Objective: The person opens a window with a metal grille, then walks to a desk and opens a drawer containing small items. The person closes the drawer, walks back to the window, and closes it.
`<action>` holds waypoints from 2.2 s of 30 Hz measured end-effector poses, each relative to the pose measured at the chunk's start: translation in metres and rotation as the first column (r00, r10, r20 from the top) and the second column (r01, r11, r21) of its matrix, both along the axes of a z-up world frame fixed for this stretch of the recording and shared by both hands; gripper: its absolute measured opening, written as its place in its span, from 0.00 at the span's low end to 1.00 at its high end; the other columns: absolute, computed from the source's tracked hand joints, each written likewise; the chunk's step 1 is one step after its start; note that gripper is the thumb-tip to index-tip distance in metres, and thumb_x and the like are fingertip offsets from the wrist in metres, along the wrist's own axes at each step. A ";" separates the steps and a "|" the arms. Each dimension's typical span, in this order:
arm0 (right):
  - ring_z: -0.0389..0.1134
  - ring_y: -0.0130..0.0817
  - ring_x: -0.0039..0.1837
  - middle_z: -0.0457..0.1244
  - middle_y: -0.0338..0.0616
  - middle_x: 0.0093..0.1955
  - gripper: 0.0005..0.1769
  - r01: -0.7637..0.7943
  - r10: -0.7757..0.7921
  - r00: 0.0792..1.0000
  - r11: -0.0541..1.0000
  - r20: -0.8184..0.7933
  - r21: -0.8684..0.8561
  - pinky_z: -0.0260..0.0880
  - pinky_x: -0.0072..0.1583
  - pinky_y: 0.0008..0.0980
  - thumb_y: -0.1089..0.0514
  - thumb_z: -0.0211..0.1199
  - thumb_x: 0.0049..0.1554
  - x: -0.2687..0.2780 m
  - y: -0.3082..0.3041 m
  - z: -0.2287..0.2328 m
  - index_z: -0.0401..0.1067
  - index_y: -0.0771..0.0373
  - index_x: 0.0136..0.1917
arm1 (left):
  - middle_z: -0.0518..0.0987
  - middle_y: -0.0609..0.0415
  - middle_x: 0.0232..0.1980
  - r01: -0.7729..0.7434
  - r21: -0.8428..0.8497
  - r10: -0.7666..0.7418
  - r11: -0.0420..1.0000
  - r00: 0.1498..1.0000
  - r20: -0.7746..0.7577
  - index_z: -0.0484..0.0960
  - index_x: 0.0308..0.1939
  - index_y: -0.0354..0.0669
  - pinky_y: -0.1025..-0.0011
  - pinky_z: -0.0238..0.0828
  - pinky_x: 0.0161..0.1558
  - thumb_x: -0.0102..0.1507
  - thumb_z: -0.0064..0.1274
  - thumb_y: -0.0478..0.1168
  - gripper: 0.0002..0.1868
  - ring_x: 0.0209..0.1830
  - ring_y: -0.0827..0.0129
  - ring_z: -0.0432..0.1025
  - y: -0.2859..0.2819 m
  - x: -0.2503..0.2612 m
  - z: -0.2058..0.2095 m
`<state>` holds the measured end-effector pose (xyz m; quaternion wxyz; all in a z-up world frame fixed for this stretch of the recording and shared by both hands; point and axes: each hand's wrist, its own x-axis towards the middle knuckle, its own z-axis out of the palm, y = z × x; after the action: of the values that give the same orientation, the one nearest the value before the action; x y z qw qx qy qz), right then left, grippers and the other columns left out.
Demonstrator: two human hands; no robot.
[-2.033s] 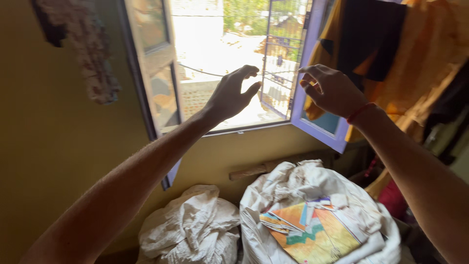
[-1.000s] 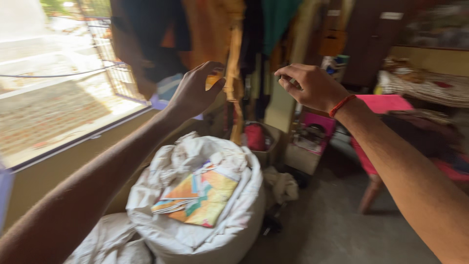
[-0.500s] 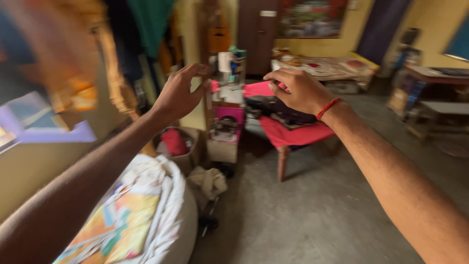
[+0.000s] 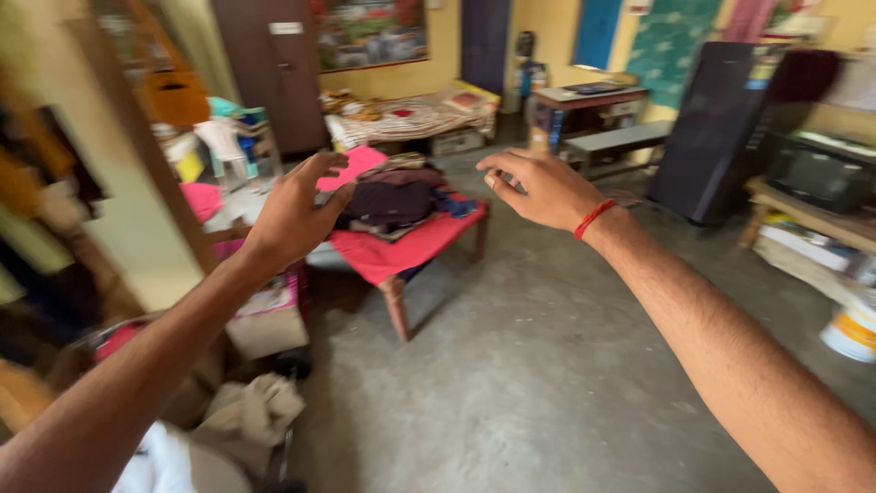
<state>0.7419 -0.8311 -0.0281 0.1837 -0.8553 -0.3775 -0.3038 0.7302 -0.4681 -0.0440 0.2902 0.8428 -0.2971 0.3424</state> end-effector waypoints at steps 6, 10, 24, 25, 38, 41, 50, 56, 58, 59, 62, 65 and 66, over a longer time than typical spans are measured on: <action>0.73 0.35 0.48 0.70 0.47 0.51 0.14 0.116 -0.115 0.992 0.993 -0.045 0.022 0.75 0.49 0.36 0.59 0.61 0.62 0.043 -0.068 -0.005 0.74 0.64 0.60 | 0.81 0.45 0.60 0.092 -0.064 -0.100 0.994 0.986 -0.131 0.72 0.64 0.36 0.59 0.74 0.56 0.68 0.52 0.45 0.23 0.61 0.57 0.76 -0.045 0.088 -0.020; 0.74 0.33 0.49 0.71 0.46 0.51 0.14 0.227 -0.217 0.967 0.972 -0.132 0.062 0.74 0.51 0.35 0.59 0.62 0.62 0.082 -0.102 -0.011 0.75 0.62 0.61 | 0.79 0.45 0.61 0.180 -0.180 -0.212 0.967 0.960 -0.180 0.67 0.67 0.35 0.61 0.75 0.56 0.70 0.52 0.44 0.25 0.62 0.60 0.75 -0.075 0.153 -0.033; 0.74 0.35 0.57 0.71 0.44 0.58 0.15 0.422 -0.360 0.888 0.884 -0.285 0.200 0.76 0.57 0.35 0.54 0.60 0.64 0.195 -0.201 -0.056 0.75 0.60 0.61 | 0.79 0.43 0.60 0.325 -0.256 -0.393 0.911 0.872 -0.292 0.64 0.69 0.36 0.64 0.77 0.55 0.69 0.51 0.42 0.27 0.59 0.62 0.76 -0.197 0.324 -0.075; 0.74 0.35 0.57 0.71 0.44 0.58 0.16 0.451 -0.383 0.873 0.869 -0.303 0.203 0.75 0.57 0.35 0.53 0.60 0.64 0.202 -0.211 -0.058 0.75 0.60 0.62 | 0.79 0.43 0.60 0.339 -0.246 -0.403 0.908 0.866 -0.296 0.64 0.69 0.36 0.64 0.76 0.54 0.70 0.51 0.42 0.27 0.59 0.62 0.76 -0.209 0.336 -0.077; 0.74 0.34 0.55 0.72 0.43 0.55 0.17 0.574 -0.490 0.803 0.789 -0.341 0.218 0.73 0.57 0.34 0.50 0.60 0.63 0.354 -0.363 -0.069 0.75 0.61 0.61 | 0.80 0.47 0.61 0.440 -0.302 -0.527 0.845 0.780 -0.338 0.63 0.70 0.38 0.66 0.73 0.57 0.70 0.50 0.43 0.27 0.61 0.63 0.76 -0.374 0.528 -0.104; 0.74 0.32 0.54 0.72 0.43 0.54 0.17 0.591 -0.500 0.791 0.773 -0.354 0.230 0.72 0.56 0.33 0.50 0.60 0.63 0.397 -0.404 -0.068 0.75 0.60 0.61 | 0.80 0.49 0.62 0.393 -0.264 -0.469 0.881 0.802 -0.370 0.64 0.69 0.40 0.64 0.75 0.49 0.69 0.50 0.44 0.27 0.61 0.63 0.76 -0.410 0.579 -0.102; 0.73 0.26 0.52 0.72 0.41 0.52 0.19 0.588 -0.419 0.773 0.755 -0.477 0.291 0.72 0.55 0.30 0.51 0.61 0.63 0.511 -0.512 -0.089 0.73 0.61 0.64 | 0.81 0.52 0.62 0.374 -0.273 -0.456 0.887 0.806 -0.378 0.76 0.63 0.42 0.64 0.76 0.51 0.69 0.52 0.46 0.20 0.61 0.67 0.76 -0.520 0.707 -0.145; 0.73 0.28 0.52 0.73 0.40 0.53 0.20 0.601 -0.289 0.733 0.698 -0.615 0.389 0.72 0.55 0.31 0.51 0.59 0.63 0.578 -0.556 -0.141 0.73 0.59 0.66 | 0.81 0.53 0.59 0.380 -0.299 -0.482 0.875 0.741 -0.467 0.78 0.61 0.45 0.63 0.78 0.50 0.67 0.52 0.45 0.19 0.58 0.67 0.77 -0.561 0.768 -0.198; 0.73 0.29 0.55 0.72 0.41 0.55 0.20 0.573 -0.188 0.738 0.681 -0.648 0.455 0.73 0.55 0.32 0.52 0.57 0.64 0.604 -0.570 -0.162 0.72 0.60 0.66 | 0.81 0.53 0.60 0.369 -0.342 -0.499 0.864 0.717 -0.486 0.78 0.61 0.45 0.64 0.78 0.51 0.67 0.52 0.44 0.19 0.59 0.67 0.77 -0.571 0.787 -0.214; 0.73 0.29 0.57 0.72 0.42 0.55 0.20 0.542 -0.134 0.751 0.684 -0.647 0.488 0.73 0.56 0.32 0.53 0.56 0.64 0.618 -0.577 -0.172 0.72 0.61 0.66 | 0.81 0.54 0.60 0.365 -0.362 -0.509 0.858 0.704 -0.496 0.78 0.61 0.45 0.64 0.77 0.51 0.67 0.52 0.44 0.19 0.59 0.66 0.77 -0.576 0.797 -0.222; 0.72 0.31 0.60 0.72 0.44 0.56 0.20 0.540 -0.086 0.737 0.670 -0.670 0.509 0.73 0.58 0.32 0.54 0.55 0.65 0.654 -0.601 -0.204 0.72 0.63 0.66 | 0.80 0.55 0.62 0.374 -0.408 -0.547 0.833 0.665 -0.508 0.76 0.62 0.44 0.64 0.76 0.53 0.67 0.53 0.42 0.20 0.59 0.65 0.77 -0.589 0.832 -0.243; 0.72 0.32 0.60 0.71 0.45 0.57 0.19 0.551 -0.066 0.721 0.658 -0.689 0.513 0.74 0.58 0.33 0.54 0.55 0.65 0.698 -0.628 -0.227 0.72 0.63 0.66 | 0.81 0.53 0.61 0.412 -0.457 -0.610 0.789 0.621 -0.493 0.76 0.63 0.41 0.67 0.75 0.56 0.68 0.53 0.40 0.19 0.59 0.65 0.76 -0.605 0.871 -0.262; 0.72 0.32 0.60 0.71 0.45 0.57 0.19 0.558 -0.055 0.714 0.648 -0.698 0.518 0.74 0.58 0.33 0.54 0.55 0.65 0.708 -0.636 -0.236 0.73 0.64 0.66 | 0.81 0.53 0.61 0.389 -0.492 -0.620 0.779 0.596 -0.510 0.76 0.64 0.41 0.67 0.76 0.55 0.68 0.52 0.39 0.19 0.59 0.66 0.77 -0.609 0.883 -0.268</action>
<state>1.4504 -1.4675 -0.2642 0.5488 -0.8225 0.0121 -0.1486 1.6135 -1.0776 -0.3124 0.5965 0.7240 -0.3456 -0.0243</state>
